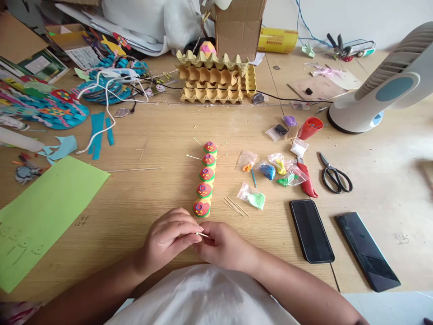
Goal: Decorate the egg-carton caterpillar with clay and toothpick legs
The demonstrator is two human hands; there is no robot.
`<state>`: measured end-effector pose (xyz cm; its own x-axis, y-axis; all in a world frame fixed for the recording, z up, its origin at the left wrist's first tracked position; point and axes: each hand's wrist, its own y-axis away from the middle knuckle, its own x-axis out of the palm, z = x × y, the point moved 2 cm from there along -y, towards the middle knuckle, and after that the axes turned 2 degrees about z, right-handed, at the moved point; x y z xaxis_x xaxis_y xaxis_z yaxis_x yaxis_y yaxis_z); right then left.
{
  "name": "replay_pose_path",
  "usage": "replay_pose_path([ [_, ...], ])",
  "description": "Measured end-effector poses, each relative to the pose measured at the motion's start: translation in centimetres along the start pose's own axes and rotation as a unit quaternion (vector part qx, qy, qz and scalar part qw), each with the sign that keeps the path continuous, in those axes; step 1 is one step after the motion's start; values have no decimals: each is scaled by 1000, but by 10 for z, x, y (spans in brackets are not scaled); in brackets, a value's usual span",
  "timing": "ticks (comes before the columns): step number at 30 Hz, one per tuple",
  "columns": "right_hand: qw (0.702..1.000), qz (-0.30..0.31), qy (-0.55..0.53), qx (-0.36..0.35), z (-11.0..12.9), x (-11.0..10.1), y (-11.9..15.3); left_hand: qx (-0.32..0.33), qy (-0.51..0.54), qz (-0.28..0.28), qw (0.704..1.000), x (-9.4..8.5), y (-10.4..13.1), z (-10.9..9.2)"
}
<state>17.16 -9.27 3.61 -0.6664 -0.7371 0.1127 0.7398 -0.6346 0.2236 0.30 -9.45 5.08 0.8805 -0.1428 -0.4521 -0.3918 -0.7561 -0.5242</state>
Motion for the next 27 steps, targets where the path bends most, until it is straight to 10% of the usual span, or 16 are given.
replay_pose_path([
  [11, 996, -8, 78, 44, -6, -1, 4, -29, 22, 8, 999, 1, 0, -2],
  [27, 920, -2, -391, 42, -11, -26, 5, -276, 249, -144, 917, -3, 22, 29],
])
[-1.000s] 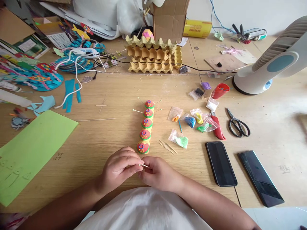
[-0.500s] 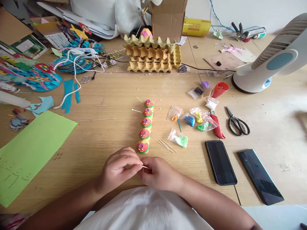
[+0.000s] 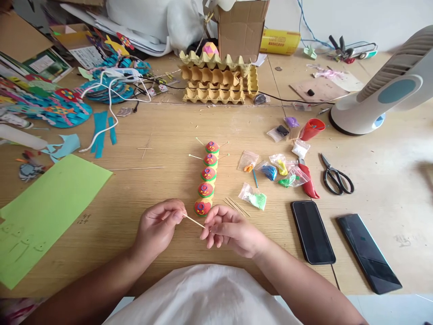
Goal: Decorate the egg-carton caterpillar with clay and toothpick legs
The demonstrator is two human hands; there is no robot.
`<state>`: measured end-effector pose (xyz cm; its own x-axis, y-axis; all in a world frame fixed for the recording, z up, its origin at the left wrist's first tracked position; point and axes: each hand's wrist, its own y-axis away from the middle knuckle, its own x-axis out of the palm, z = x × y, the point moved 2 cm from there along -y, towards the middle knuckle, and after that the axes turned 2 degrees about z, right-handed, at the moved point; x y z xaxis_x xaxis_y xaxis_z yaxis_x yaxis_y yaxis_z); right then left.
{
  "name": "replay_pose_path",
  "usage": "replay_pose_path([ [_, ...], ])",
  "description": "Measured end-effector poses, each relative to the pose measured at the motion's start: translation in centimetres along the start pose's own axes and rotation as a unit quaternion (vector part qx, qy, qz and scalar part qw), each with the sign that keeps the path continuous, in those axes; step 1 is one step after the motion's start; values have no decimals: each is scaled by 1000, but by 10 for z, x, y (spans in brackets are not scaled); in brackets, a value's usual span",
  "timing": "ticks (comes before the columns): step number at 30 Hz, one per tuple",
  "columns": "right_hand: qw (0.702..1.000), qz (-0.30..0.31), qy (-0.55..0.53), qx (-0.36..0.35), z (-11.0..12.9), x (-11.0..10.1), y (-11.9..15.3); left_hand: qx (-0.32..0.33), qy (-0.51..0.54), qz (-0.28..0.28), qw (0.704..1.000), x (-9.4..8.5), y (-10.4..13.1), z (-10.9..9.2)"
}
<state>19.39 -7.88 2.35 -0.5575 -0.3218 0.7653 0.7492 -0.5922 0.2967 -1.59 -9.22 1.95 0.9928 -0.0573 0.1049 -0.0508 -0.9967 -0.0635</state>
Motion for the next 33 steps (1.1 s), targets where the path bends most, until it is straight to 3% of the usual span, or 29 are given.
replay_pose_path([
  [15, 998, -66, 13, -1, 2, -7, 0, -35, -10, -17, 999, 0, -3, 0],
  [23, 987, -116, 113, -11, -4, -7, -1, -34, -15, -11, 999, 1, -2, 0],
  [28, 987, -97, 128, 13, -6, -4, 1, -21, -40, -1, 999, 1, -1, 1],
  [33, 971, -95, 215, -53, -1, 4, 2, -3, -41, 1, 999, 4, -1, -3],
])
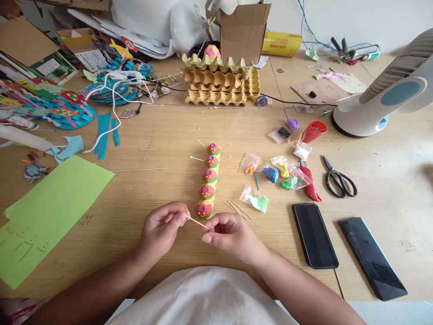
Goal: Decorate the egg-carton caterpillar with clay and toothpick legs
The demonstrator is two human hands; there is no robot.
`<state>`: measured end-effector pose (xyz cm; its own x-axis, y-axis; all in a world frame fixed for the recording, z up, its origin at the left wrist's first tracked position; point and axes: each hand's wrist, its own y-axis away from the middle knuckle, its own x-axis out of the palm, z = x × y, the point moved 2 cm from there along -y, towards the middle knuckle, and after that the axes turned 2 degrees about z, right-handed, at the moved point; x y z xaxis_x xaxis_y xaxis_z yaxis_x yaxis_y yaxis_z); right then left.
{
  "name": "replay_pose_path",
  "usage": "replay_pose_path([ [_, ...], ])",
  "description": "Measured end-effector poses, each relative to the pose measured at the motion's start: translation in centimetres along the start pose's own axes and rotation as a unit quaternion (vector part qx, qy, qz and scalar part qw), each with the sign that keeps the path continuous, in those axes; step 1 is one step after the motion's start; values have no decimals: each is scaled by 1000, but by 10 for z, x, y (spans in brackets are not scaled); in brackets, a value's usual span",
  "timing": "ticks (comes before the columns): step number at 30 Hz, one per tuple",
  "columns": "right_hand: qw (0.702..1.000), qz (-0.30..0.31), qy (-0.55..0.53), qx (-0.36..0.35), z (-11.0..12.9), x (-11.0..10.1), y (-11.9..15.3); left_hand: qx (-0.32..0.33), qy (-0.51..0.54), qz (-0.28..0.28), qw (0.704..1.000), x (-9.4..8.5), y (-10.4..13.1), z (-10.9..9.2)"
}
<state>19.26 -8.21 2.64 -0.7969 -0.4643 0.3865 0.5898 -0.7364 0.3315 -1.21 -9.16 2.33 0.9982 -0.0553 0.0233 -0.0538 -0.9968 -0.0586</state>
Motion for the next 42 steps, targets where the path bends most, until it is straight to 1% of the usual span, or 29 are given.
replay_pose_path([
  [3, 991, -38, 110, -72, 9, 3, 2, 8, 2, 10, 1000, 2, 0, -2],
  [5, 982, -53, 151, -97, 13, 3, 3, 23, 19, 23, 999, 2, 0, -2],
  [8, 980, -59, 163, -97, 14, 0, 3, 39, 48, 47, 997, 2, 1, 0],
  [11, 982, -61, 157, -85, 13, -3, 4, 36, 40, 60, 997, 2, 1, -2],
  [14, 984, -58, 148, -75, 13, -4, 4, 51, -8, 55, 997, 4, 0, -9],
  [18, 985, -57, 146, -73, 14, -4, 5, 112, -94, 40, 988, 4, -3, -19],
  [25, 986, -50, 138, -74, 17, -4, 6, 235, -208, 57, 948, 2, -5, -30],
  [28, 987, -42, 134, -81, 18, -4, 7, 255, -230, 58, 937, 3, -5, -34],
  [30, 987, -39, 134, -84, 17, -3, 7, 244, -224, 57, 942, 3, -5, -34],
  [32, 986, -41, 135, -92, 17, -4, 8, 206, -194, 50, 958, 1, -4, -30],
  [34, 984, -54, 131, -105, 16, -6, 8, 136, -137, 37, 980, -1, -5, -22],
  [36, 984, -70, 118, -111, 13, -9, 7, 51, -59, 29, 997, -3, -6, -11],
  [38, 986, -81, 98, -110, 10, -12, 6, -16, 25, 29, 999, -4, -7, -2],
  [40, 987, -89, 80, -104, 6, -14, 6, -50, 82, 26, 995, -4, -8, 3],
  [42, 988, -94, 65, -99, 4, -15, 5, -72, 109, 21, 991, -5, -9, 5],
])
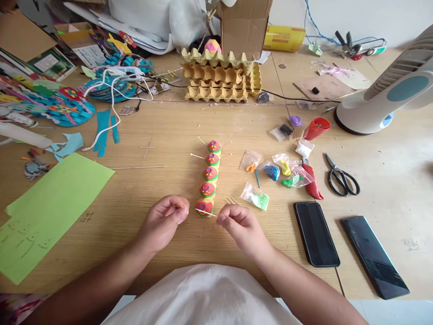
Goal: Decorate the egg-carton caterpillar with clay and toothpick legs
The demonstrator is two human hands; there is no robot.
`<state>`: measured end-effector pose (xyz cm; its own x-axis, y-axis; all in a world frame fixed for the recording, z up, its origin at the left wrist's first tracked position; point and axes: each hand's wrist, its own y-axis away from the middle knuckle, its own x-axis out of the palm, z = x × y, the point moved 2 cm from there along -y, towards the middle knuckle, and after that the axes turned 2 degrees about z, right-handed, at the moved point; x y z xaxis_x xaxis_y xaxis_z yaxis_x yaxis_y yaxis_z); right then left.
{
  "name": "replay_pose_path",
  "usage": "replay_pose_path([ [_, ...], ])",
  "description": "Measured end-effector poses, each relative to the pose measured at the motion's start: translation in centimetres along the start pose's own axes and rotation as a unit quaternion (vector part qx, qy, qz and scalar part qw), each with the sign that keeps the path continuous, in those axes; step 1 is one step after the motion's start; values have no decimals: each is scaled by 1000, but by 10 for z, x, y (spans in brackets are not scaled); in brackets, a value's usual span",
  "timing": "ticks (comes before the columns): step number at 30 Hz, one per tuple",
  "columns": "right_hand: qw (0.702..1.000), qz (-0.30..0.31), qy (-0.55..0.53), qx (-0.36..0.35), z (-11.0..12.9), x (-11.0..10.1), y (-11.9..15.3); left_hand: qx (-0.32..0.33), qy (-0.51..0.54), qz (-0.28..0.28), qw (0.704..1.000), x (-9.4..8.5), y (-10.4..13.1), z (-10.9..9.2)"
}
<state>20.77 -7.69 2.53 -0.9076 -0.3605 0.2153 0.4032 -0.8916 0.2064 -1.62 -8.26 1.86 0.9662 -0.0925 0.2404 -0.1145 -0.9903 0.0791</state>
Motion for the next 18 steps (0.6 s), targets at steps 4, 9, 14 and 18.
replay_pose_path([
  [4, 1000, -3, -13, 3, -2, 0, -1, -61, 22, -1, 998, 1, 2, 0],
  [9, 1000, 8, -3, -4, 2, 2, -1, -90, 39, -5, 995, 0, 3, 4],
  [14, 998, 35, 42, -32, 10, 4, 0, -79, 32, 20, 996, -1, 5, 6],
  [18, 996, 49, 63, -43, 14, 5, 1, -69, 9, 43, 997, 0, 6, 3],
])
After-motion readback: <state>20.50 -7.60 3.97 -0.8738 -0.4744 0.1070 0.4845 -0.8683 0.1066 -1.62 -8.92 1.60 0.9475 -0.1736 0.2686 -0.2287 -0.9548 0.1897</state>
